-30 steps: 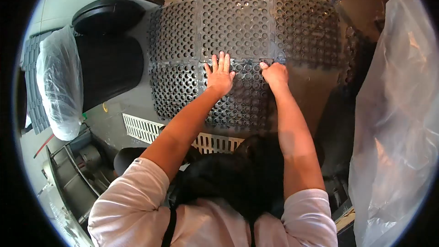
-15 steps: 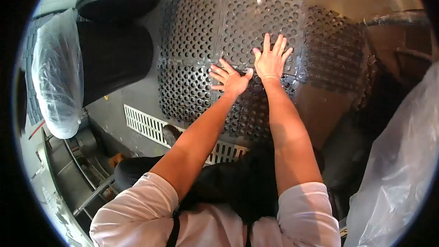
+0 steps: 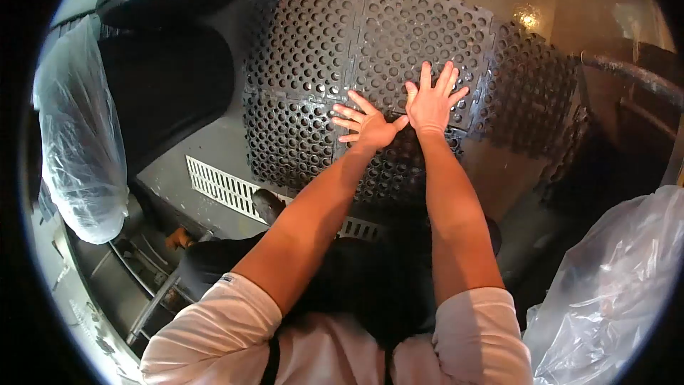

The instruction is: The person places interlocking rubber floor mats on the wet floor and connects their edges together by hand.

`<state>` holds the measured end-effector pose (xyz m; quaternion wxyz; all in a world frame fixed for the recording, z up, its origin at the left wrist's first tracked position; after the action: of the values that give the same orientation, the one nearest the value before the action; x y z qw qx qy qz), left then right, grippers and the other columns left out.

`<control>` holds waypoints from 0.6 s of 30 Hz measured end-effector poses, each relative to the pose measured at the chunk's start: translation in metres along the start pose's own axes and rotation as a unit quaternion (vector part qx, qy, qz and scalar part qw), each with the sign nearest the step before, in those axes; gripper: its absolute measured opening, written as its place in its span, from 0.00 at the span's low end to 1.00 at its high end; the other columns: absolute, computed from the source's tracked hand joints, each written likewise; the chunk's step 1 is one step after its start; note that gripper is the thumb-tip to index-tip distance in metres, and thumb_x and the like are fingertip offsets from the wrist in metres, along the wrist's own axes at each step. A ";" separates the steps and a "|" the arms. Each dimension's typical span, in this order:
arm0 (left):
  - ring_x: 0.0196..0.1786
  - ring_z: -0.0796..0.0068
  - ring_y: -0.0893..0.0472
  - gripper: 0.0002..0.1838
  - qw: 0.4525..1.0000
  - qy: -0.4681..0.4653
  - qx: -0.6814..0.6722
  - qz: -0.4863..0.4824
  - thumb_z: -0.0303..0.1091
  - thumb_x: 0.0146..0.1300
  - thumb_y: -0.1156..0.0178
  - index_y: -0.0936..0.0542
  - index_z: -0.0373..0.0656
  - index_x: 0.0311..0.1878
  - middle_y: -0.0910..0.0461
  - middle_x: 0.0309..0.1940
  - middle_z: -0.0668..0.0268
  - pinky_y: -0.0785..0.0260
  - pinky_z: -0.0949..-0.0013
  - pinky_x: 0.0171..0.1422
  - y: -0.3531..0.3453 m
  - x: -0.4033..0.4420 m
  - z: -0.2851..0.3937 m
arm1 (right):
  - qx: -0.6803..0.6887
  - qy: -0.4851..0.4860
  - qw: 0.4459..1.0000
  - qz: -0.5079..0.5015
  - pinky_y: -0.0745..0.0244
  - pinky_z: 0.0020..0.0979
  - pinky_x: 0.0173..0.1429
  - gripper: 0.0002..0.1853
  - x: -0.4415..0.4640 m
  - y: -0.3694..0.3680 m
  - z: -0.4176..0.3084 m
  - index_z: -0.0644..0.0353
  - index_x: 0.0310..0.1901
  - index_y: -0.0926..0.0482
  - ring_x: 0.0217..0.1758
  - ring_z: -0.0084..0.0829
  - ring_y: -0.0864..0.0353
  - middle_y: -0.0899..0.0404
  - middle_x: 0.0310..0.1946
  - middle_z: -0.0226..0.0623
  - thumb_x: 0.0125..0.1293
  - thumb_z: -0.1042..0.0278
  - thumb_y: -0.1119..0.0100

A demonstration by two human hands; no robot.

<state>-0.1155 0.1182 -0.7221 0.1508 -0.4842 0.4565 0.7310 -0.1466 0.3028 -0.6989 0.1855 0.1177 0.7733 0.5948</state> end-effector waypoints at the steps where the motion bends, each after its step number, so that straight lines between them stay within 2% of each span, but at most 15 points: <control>1: 0.71 0.21 0.91 0.83 1.000 0.000 -0.009 0.009 0.62 0.45 0.22 0.86 0.45 0.75 0.94 0.71 0.29 0.78 0.14 0.67 0.003 -0.001 0.003 | 0.018 0.011 1.000 0.019 0.67 0.73 0.76 0.32 0.000 -0.001 0.002 0.48 0.73 0.36 0.82 0.60 0.58 0.54 0.78 0.61 0.71 0.47 0.47; 3: 0.73 0.23 0.89 0.83 1.000 0.018 0.003 0.009 0.61 0.45 0.22 0.86 0.47 0.75 0.93 0.72 0.31 0.78 0.15 0.69 0.006 -0.007 0.004 | 0.077 0.035 0.995 0.059 0.68 0.73 0.76 0.28 -0.010 0.003 0.009 0.49 0.70 0.31 0.81 0.60 0.55 0.50 0.77 0.60 0.71 0.52 0.44; 4: 0.74 0.24 0.89 0.83 1.000 0.026 0.003 0.009 0.62 0.45 0.22 0.85 0.47 0.76 0.93 0.73 0.32 0.77 0.16 0.70 0.006 -0.008 0.003 | 0.130 0.043 0.988 0.076 0.63 0.67 0.78 0.26 -0.010 0.009 0.015 0.53 0.69 0.29 0.78 0.61 0.49 0.46 0.75 0.60 0.71 0.56 0.44; 6: 0.75 0.26 0.87 0.83 0.999 0.024 0.012 0.025 0.62 0.45 0.22 0.85 0.48 0.76 0.91 0.73 0.33 0.75 0.17 0.71 0.009 -0.012 0.005 | 0.310 0.018 0.941 0.134 0.55 0.59 0.78 0.25 -0.025 0.043 0.044 0.57 0.67 0.28 0.75 0.61 0.44 0.43 0.73 0.61 0.71 0.58 0.44; 7: 0.76 0.26 0.86 0.82 0.999 0.022 0.016 0.037 0.62 0.45 0.22 0.85 0.48 0.76 0.91 0.73 0.33 0.75 0.17 0.71 0.009 -0.013 0.004 | 0.236 -0.009 0.958 0.165 0.48 0.52 0.76 0.24 -0.040 0.063 0.063 0.61 0.66 0.28 0.73 0.60 0.41 0.42 0.73 0.61 0.72 0.59 0.46; 8: 0.76 0.26 0.85 0.82 0.998 0.019 0.021 0.048 0.63 0.45 0.22 0.85 0.48 0.76 0.90 0.74 0.32 0.74 0.17 0.71 0.008 -0.014 0.003 | 0.173 -0.070 0.964 0.187 0.46 0.53 0.76 0.27 -0.047 0.074 0.084 0.62 0.66 0.29 0.74 0.60 0.42 0.41 0.72 0.62 0.72 0.55 0.45; 10: 0.77 0.27 0.83 0.81 0.998 0.022 0.034 0.057 0.63 0.46 0.23 0.84 0.49 0.76 0.88 0.75 0.32 0.73 0.17 0.72 0.010 -0.016 0.005 | 0.266 -0.242 0.933 0.027 0.45 0.55 0.76 0.30 -0.058 0.073 0.126 0.63 0.66 0.28 0.75 0.60 0.43 0.41 0.71 0.63 0.70 0.50 0.42; 11: 0.77 0.27 0.83 0.81 0.998 0.017 0.035 0.056 0.63 0.46 0.23 0.84 0.49 0.77 0.88 0.75 0.32 0.73 0.17 0.72 0.010 -0.017 0.006 | 0.330 -0.261 0.907 0.012 0.46 0.57 0.76 0.40 -0.070 0.066 0.145 0.62 0.71 0.34 0.76 0.61 0.45 0.42 0.71 0.66 0.66 0.42 0.38; 14: 0.77 0.28 0.84 0.80 0.997 -0.003 0.022 0.074 0.64 0.47 0.24 0.84 0.49 0.76 0.88 0.74 0.32 0.73 0.17 0.71 0.007 -0.014 0.004 | 0.124 -0.262 0.957 0.000 0.48 0.61 0.76 0.49 -0.074 0.063 0.139 0.60 0.76 0.44 0.77 0.63 0.48 0.47 0.73 0.70 0.63 0.36 0.37; 15: 0.77 0.28 0.84 0.80 0.997 0.003 0.028 0.075 0.64 0.48 0.25 0.84 0.49 0.77 0.88 0.74 0.31 0.73 0.17 0.71 0.007 -0.016 0.005 | 0.084 -0.293 0.953 -0.012 0.54 0.66 0.76 0.57 -0.076 0.029 0.149 0.57 0.79 0.53 0.80 0.65 0.56 0.56 0.75 0.72 0.58 0.31 0.35; 16: 0.77 0.28 0.83 0.78 0.997 0.012 0.027 0.078 0.64 0.49 0.25 0.83 0.49 0.77 0.88 0.74 0.31 0.73 0.18 0.72 0.008 -0.019 0.007 | 0.129 -0.301 0.944 -0.035 0.61 0.69 0.77 0.62 -0.075 0.010 0.144 0.53 0.80 0.59 0.82 0.66 0.68 0.69 0.77 0.72 0.56 0.29 0.34; 18: 0.77 0.28 0.83 0.78 0.997 0.022 0.038 0.064 0.64 0.50 0.26 0.83 0.51 0.77 0.88 0.74 0.31 0.72 0.18 0.72 0.008 -0.020 0.008 | 0.082 -0.313 0.932 -0.161 0.67 0.69 0.78 0.67 -0.075 0.011 0.110 0.48 0.81 0.67 0.82 0.65 0.78 0.78 0.77 0.71 0.53 0.27 0.32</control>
<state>-0.1156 0.1251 -0.7000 0.1123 -0.4639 0.5169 0.7106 -0.0326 0.3717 -0.7021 0.5015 0.1862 0.7304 0.4246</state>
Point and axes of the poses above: each hand's wrist, its own x-axis towards the middle knuckle, its own y-axis out of the back of the hand, z = x × y, the point moved 10 cm from there along x, towards the middle knuckle
